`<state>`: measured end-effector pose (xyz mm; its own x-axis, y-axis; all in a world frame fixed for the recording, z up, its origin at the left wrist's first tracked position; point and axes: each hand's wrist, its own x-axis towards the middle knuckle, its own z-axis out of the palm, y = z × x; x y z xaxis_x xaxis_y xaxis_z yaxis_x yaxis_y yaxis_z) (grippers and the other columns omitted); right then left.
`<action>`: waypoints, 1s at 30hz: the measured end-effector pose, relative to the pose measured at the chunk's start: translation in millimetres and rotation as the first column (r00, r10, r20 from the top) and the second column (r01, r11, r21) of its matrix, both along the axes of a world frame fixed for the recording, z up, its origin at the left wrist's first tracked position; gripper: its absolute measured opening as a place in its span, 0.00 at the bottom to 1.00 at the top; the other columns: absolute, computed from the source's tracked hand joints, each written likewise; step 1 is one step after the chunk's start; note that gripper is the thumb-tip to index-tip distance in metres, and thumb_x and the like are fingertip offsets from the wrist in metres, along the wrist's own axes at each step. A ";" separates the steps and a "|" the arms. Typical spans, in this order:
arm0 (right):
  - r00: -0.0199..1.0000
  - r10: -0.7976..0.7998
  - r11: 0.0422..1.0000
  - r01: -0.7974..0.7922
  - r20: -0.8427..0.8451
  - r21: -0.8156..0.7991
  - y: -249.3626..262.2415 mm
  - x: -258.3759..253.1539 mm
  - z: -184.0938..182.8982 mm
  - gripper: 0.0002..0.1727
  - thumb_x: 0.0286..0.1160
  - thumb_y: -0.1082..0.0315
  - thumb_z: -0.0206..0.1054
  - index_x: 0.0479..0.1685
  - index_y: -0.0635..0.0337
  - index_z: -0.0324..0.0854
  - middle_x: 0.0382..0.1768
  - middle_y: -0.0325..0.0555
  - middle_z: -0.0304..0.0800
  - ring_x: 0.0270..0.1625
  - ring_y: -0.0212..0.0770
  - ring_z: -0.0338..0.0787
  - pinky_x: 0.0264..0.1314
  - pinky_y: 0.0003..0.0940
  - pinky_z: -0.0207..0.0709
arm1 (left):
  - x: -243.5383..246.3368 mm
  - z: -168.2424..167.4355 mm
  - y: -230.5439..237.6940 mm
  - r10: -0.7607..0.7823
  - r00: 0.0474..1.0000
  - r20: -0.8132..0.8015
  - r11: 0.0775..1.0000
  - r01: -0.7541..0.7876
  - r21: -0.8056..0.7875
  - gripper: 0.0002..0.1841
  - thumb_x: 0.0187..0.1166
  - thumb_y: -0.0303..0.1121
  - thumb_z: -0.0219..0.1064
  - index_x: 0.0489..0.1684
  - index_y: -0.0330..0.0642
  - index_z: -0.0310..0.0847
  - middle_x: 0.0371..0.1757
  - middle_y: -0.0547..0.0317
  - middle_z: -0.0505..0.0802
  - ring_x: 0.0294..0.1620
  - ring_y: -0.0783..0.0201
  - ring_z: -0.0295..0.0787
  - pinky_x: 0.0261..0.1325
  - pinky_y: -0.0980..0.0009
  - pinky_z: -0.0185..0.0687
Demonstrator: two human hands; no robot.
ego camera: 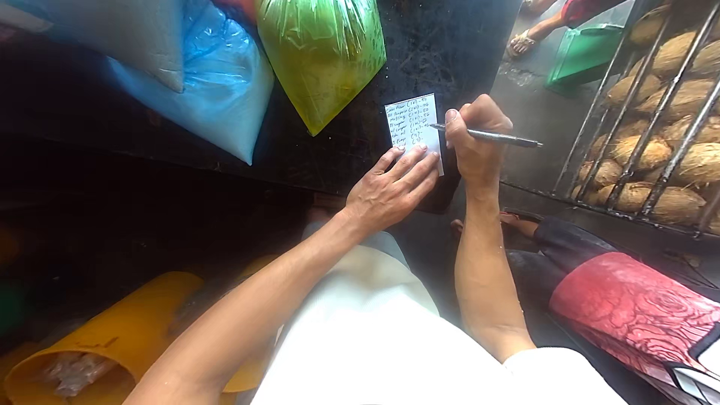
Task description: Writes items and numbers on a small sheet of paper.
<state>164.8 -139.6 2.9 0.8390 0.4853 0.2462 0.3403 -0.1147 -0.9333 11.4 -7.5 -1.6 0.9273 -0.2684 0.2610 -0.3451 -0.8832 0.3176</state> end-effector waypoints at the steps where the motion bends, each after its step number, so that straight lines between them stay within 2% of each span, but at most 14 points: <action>1: 1.000 0.005 1.000 -0.005 -0.009 0.004 -0.2 0.2 -0.3 0.11 0.75 0.75 0.68 0.25 0.57 0.76 0.20 0.33 0.80 0.21 0.24 0.79 0.23 0.20 0.74 | -0.7 -0.7 0.1 -0.003 1.000 0.012 1.000 0.003 0.002 0.19 0.88 0.29 0.55 0.73 0.47 0.83 0.81 0.55 0.81 0.87 0.51 0.68 0.89 0.52 0.57; 7: 0.996 -0.082 0.996 0.081 0.030 0.049 4.0 -3.4 -3.5 0.11 0.73 0.75 0.68 0.24 0.56 0.76 0.19 0.33 0.79 0.20 0.25 0.79 0.21 0.20 0.72 | 0.2 -1.2 1.1 -0.001 1.000 0.012 1.000 0.001 0.013 0.19 0.88 0.29 0.55 0.73 0.49 0.83 0.81 0.56 0.82 0.86 0.52 0.69 0.88 0.54 0.59; 9: 0.991 -0.116 0.993 0.114 0.061 0.030 3.3 -5.2 -2.6 0.08 0.73 0.75 0.69 0.27 0.58 0.78 0.21 0.34 0.80 0.22 0.24 0.79 0.22 0.20 0.73 | 1.1 0.3 -0.2 0.007 1.000 -0.005 1.000 -0.007 0.023 0.19 0.88 0.29 0.54 0.73 0.49 0.82 0.84 0.55 0.79 0.87 0.52 0.67 0.88 0.53 0.59; 11: 0.995 -0.080 0.997 0.080 0.061 0.004 0.8 -5.2 -0.2 0.07 0.74 0.74 0.70 0.30 0.60 0.79 0.23 0.35 0.82 0.23 0.25 0.81 0.24 0.20 0.75 | 1.9 0.8 -0.6 0.017 1.000 -0.015 1.000 -0.016 0.025 0.19 0.88 0.30 0.54 0.73 0.48 0.82 0.86 0.55 0.76 0.89 0.52 0.65 0.88 0.53 0.58; 16: 0.999 -0.004 1.000 0.005 0.053 -0.010 -3.9 -6.4 -4.0 0.12 0.74 0.74 0.68 0.21 0.59 0.77 0.19 0.34 0.80 0.21 0.23 0.78 0.23 0.19 0.71 | 2.9 0.9 -1.5 0.026 0.999 -0.021 0.999 -0.025 0.027 0.19 0.88 0.30 0.53 0.72 0.48 0.82 0.85 0.54 0.76 0.89 0.53 0.65 0.88 0.54 0.58; 18: 1.000 -0.007 0.999 0.006 0.024 0.048 -4.6 -6.4 -5.0 0.10 0.76 0.73 0.68 0.25 0.58 0.78 0.20 0.33 0.80 0.22 0.24 0.79 0.23 0.20 0.72 | 2.8 1.0 -1.6 0.029 0.999 -0.020 0.999 -0.029 0.024 0.19 0.88 0.30 0.53 0.72 0.49 0.82 0.85 0.54 0.77 0.88 0.53 0.66 0.87 0.54 0.58; 21: 0.999 0.029 0.993 -0.024 -0.040 0.118 -5.0 -5.7 -3.8 0.05 0.78 0.70 0.71 0.37 0.57 0.80 0.23 0.32 0.84 0.21 0.24 0.81 0.24 0.20 0.78 | 2.8 1.0 -1.4 0.027 0.999 -0.023 1.000 -0.027 0.011 0.19 0.88 0.30 0.54 0.72 0.48 0.82 0.85 0.54 0.77 0.88 0.53 0.66 0.87 0.54 0.59; 24: 0.995 0.094 0.986 -0.088 -0.038 0.138 -5.5 -2.4 -2.6 0.04 0.76 0.72 0.72 0.43 0.61 0.83 0.31 0.36 0.88 0.28 0.26 0.85 0.31 0.22 0.82 | 2.9 0.4 -1.3 0.028 0.999 -0.021 1.000 -0.028 0.004 0.19 0.88 0.30 0.54 0.72 0.49 0.82 0.85 0.54 0.77 0.88 0.53 0.66 0.88 0.54 0.58; 26: 0.990 0.133 0.979 -0.124 -0.044 0.161 -6.6 -0.8 -1.6 0.04 0.77 0.69 0.73 0.41 0.59 0.84 0.32 0.34 0.87 0.30 0.26 0.85 0.33 0.22 0.82 | 2.3 0.4 -1.2 0.027 0.999 -0.024 1.000 -0.027 -0.001 0.19 0.88 0.31 0.55 0.72 0.49 0.82 0.85 0.54 0.77 0.88 0.53 0.65 0.88 0.54 0.58; 28: 0.992 0.109 0.982 -0.098 -0.067 0.159 -6.0 -2.1 -1.3 0.07 0.81 0.65 0.70 0.35 0.55 0.83 0.25 0.30 0.84 0.24 0.23 0.81 0.27 0.21 0.78 | 2.8 1.2 -1.3 0.028 0.999 -0.025 1.000 -0.028 0.007 0.18 0.88 0.31 0.54 0.72 0.49 0.82 0.85 0.55 0.77 0.88 0.53 0.65 0.88 0.54 0.58; 30: 0.996 0.063 0.991 -0.055 -0.066 0.123 -3.8 -5.0 -0.9 0.06 0.81 0.68 0.68 0.35 0.58 0.83 0.24 0.31 0.83 0.23 0.23 0.79 0.26 0.21 0.76 | 3.2 1.6 -1.6 0.033 0.999 -0.022 0.999 -0.033 0.011 0.18 0.88 0.31 0.54 0.71 0.49 0.83 0.85 0.55 0.77 0.88 0.53 0.66 0.88 0.54 0.59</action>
<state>159.8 -143.4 2.1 0.8268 0.5046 0.2484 0.2770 0.0191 -0.9607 14.6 -9.1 0.1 0.9410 -0.2407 0.2379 -0.3091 -0.8974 0.3149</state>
